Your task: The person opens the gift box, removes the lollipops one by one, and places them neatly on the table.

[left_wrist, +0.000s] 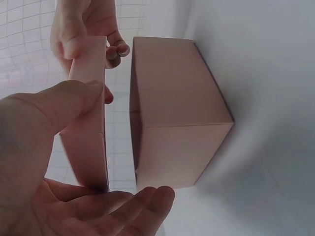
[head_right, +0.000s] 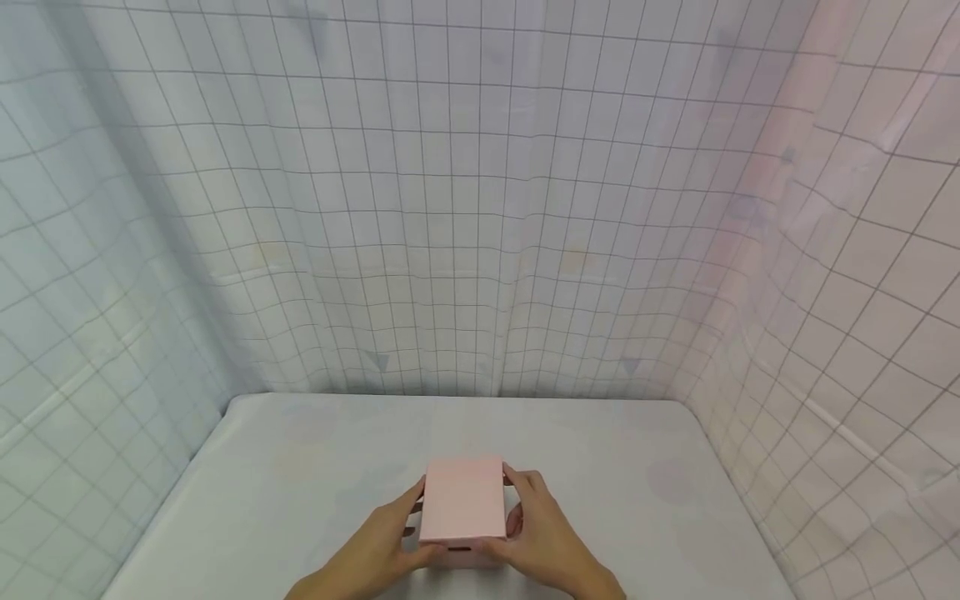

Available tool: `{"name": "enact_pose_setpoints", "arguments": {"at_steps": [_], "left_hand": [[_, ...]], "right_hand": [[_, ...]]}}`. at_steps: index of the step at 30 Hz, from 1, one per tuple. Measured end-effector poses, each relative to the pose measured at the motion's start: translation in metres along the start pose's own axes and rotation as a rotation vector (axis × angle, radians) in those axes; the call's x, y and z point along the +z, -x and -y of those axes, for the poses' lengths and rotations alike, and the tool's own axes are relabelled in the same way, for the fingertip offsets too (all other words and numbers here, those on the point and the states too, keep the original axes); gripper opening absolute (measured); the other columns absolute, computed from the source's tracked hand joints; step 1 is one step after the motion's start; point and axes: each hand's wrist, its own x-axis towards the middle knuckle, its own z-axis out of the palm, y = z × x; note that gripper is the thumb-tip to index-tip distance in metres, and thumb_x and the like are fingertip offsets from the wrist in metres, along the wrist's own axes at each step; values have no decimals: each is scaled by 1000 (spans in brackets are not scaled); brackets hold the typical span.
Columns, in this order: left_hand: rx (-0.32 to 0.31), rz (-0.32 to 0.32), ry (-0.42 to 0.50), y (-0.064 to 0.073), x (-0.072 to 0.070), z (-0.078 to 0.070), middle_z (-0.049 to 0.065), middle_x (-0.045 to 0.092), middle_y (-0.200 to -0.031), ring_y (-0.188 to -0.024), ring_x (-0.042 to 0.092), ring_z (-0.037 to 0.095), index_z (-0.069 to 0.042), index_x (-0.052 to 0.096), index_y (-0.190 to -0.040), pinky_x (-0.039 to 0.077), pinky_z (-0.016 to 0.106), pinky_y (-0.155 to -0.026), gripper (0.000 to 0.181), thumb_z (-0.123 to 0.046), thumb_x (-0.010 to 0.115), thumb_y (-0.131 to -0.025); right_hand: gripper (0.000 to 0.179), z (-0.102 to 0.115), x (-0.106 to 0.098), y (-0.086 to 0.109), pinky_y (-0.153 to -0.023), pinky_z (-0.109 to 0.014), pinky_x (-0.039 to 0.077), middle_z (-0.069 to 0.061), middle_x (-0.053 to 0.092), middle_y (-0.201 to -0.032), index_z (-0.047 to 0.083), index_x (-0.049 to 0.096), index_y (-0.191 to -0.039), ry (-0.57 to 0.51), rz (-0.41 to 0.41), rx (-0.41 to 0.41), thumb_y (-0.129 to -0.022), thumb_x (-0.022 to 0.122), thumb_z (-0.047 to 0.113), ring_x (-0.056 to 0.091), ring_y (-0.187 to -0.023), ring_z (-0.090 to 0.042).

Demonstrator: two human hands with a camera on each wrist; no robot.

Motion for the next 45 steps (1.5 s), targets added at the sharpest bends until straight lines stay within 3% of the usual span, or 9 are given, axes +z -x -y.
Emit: {"name": "enact_pose_setpoints", "arguments": {"at_steps": [3,7,10,13,19,25,32,39,45], "left_hand": [[-7,-31,18,3,-4,-3,30,54,-175,-150,67,46,10,24,-180,72,51,-106,114,-43,90,-105],[-5,-87,85,8,-9,-8,25,64,-162,-124,74,21,7,21,-182,70,27,-82,113,-47,86,-107],[-8,-152,70,13,-13,-11,21,67,-155,-111,69,8,5,25,-182,64,21,-74,106,-50,81,-111],[-33,-233,32,16,-19,-11,19,64,-155,-107,65,5,5,34,-179,62,20,-74,95,-47,77,-113],[-115,-366,-48,23,-31,-8,13,57,-142,-99,59,6,1,47,-175,60,18,-75,80,-33,82,-112],[-78,-483,-114,30,-41,0,11,59,-130,-94,58,12,-5,53,-174,59,19,-75,76,-22,87,-107],[-45,-600,-211,38,-48,10,12,65,-128,-96,66,15,-6,59,-170,65,23,-76,82,-13,96,-97],[-103,-623,-200,47,-53,16,19,68,-137,-115,77,30,3,57,-167,74,32,-88,82,-18,97,-98],[-183,-605,-158,53,-55,23,27,64,-146,-128,77,41,2,43,-173,75,46,-100,88,-30,90,-106]], "right_hand": [[106,6,2,-3,-84,-20,65,-21,55,-161,3,39,-180,-20,-15,-19,-101,94,47,64,-90,-3],[99,13,8,-9,-85,-20,65,-21,56,-159,3,40,-180,-44,-35,-20,-106,89,46,65,-90,-3],[98,18,14,-13,-83,-20,64,-22,56,-158,2,39,-180,-55,-40,-17,-107,88,44,65,-90,-3],[98,22,20,-18,-78,-19,63,-23,54,-157,0,35,-181,-67,-41,-34,-108,87,42,64,-90,-3],[95,34,31,-27,-81,-21,67,-23,52,-161,4,32,-182,-84,-36,-99,-111,83,39,68,-98,-4],[94,41,44,-37,-95,-25,72,-26,47,-166,2,24,-184,-146,14,-168,-114,80,32,76,-109,-7],[90,49,61,-46,-104,-25,71,-28,44,-172,2,23,-184,-203,51,-224,-115,77,23,79,-133,-37],[81,60,75,-54,-108,-45,73,-27,47,-178,-2,33,-179,-125,19,-280,-116,76,24,71,-146,-47],[73,63,86,-60,-115,-44,70,-23,50,-179,-1,40,-174,-140,38,-266,-115,76,23,68,-152,-45]]}}
